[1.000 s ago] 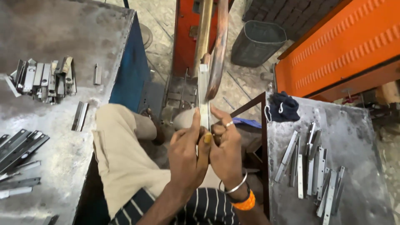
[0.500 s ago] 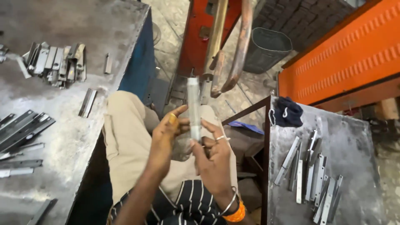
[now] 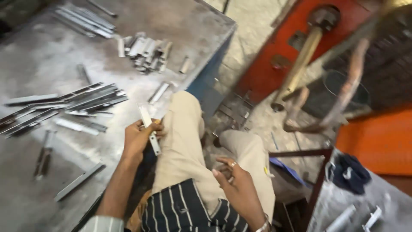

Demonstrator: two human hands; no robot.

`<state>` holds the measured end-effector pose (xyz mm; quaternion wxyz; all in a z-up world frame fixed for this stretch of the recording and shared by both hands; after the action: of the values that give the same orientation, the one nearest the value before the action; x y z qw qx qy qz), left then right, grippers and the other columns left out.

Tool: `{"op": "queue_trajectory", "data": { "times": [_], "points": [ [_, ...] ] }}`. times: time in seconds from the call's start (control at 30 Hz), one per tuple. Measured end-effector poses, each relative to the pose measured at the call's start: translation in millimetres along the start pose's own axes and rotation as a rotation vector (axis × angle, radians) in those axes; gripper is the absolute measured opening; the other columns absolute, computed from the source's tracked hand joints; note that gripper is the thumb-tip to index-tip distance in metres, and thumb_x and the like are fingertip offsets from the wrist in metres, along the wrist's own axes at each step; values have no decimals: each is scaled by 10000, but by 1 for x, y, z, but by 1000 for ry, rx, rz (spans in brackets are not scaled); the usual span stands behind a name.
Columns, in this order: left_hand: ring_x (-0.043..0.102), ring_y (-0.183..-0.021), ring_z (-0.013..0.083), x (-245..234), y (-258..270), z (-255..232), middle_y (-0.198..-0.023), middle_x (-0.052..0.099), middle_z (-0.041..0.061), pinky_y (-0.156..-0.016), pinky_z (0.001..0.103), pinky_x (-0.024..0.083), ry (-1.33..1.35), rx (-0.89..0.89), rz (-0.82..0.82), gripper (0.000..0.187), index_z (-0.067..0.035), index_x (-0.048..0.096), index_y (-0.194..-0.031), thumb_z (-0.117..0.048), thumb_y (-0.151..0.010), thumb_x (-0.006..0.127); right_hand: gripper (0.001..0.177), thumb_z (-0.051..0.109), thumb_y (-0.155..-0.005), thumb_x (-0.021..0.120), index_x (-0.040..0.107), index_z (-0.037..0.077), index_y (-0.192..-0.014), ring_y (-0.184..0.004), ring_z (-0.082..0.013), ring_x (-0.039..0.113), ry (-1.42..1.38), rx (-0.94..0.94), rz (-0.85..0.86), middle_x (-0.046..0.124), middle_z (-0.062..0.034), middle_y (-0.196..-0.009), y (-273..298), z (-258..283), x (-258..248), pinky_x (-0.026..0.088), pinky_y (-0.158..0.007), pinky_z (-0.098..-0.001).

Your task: Assembling and welding small metal components using a spot welding machine at a factory workstation.

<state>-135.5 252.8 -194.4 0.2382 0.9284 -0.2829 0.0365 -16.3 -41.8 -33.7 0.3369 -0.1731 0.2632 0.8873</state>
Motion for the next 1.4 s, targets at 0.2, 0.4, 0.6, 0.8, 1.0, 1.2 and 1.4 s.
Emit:
{"op": "queue_trajectory", "data": {
  "times": [0.2, 0.4, 0.6, 0.8, 1.0, 1.2, 1.4],
  "points": [
    [730, -852, 299, -132, -68, -49, -1011, 749, 204, -766, 449, 559, -888, 191, -541, 523, 44, 695, -1222, -325, -887, 852, 402, 189, -885, 730, 682, 81, -1270, -676, -106, 649, -35, 7, 46, 750, -69, -821, -4, -3, 1, 511, -574, -246],
    [652, -1134, 389, -141, -34, -89, -1228, 704, 195, -925, 518, 461, -1282, 827, -912, 622, 30, 653, -1279, -232, -774, 903, 386, 181, -876, 740, 664, 71, -1238, -616, -83, 656, 14, -18, 44, 758, -34, -808, -8, -5, 5, 459, -513, -253],
    [620, -1154, 377, -83, -81, -18, -1221, 688, 184, -1007, 487, 455, -1108, 735, -455, 519, -27, 661, -1261, -221, -823, 861, 386, 171, -885, 738, 665, 66, -1250, -523, -77, 505, 11, -15, 58, 731, -55, -748, -4, 5, 6, 387, -461, -264],
    [611, -1140, 341, -2, -141, -4, -1193, 697, 142, -953, 516, 467, -1268, 655, -232, 358, -80, 681, -1195, -228, -877, 752, 384, 173, -875, 745, 668, 91, -1242, -488, -88, 478, 22, 0, -1, 711, -36, -698, 0, 0, -4, 382, -452, -281],
    [717, -915, 379, 4, -208, 18, -958, 756, 182, -846, 485, 539, -1368, 451, -221, 154, -91, 764, -966, -217, -919, 689, 392, 184, -879, 737, 664, 110, -1258, -487, -102, 506, 4, 68, -62, 657, -58, -635, 5, -4, -18, 404, -458, -296],
    [712, -824, 418, 2, -185, 4, -886, 737, 219, -785, 496, 546, -1383, 454, -289, 172, -72, 773, -925, -221, -913, 688, 375, 164, -885, 738, 662, 77, -1242, -593, -99, 595, -64, 8, -53, 731, -40, -749, -1, -9, -20, 475, -529, -274],
    [706, -830, 424, -4, -160, -7, -888, 741, 212, -789, 515, 532, -1424, 445, -321, 184, -80, 740, -987, -233, -957, 643, 366, 165, -890, 739, 668, 72, -1236, -660, -112, 652, -58, -65, -23, 754, -47, -794, -3, -7, -11, 493, -558, -270]
  ]
}}
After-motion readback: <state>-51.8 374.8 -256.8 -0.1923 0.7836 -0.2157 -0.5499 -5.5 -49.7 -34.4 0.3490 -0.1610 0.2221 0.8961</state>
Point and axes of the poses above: each hand's wrist, its own y-axis away from the middle knuckle, its own x-axis out of the palm, z = x × y, the point moved 1 cm from there along -y, towards the middle knuckle
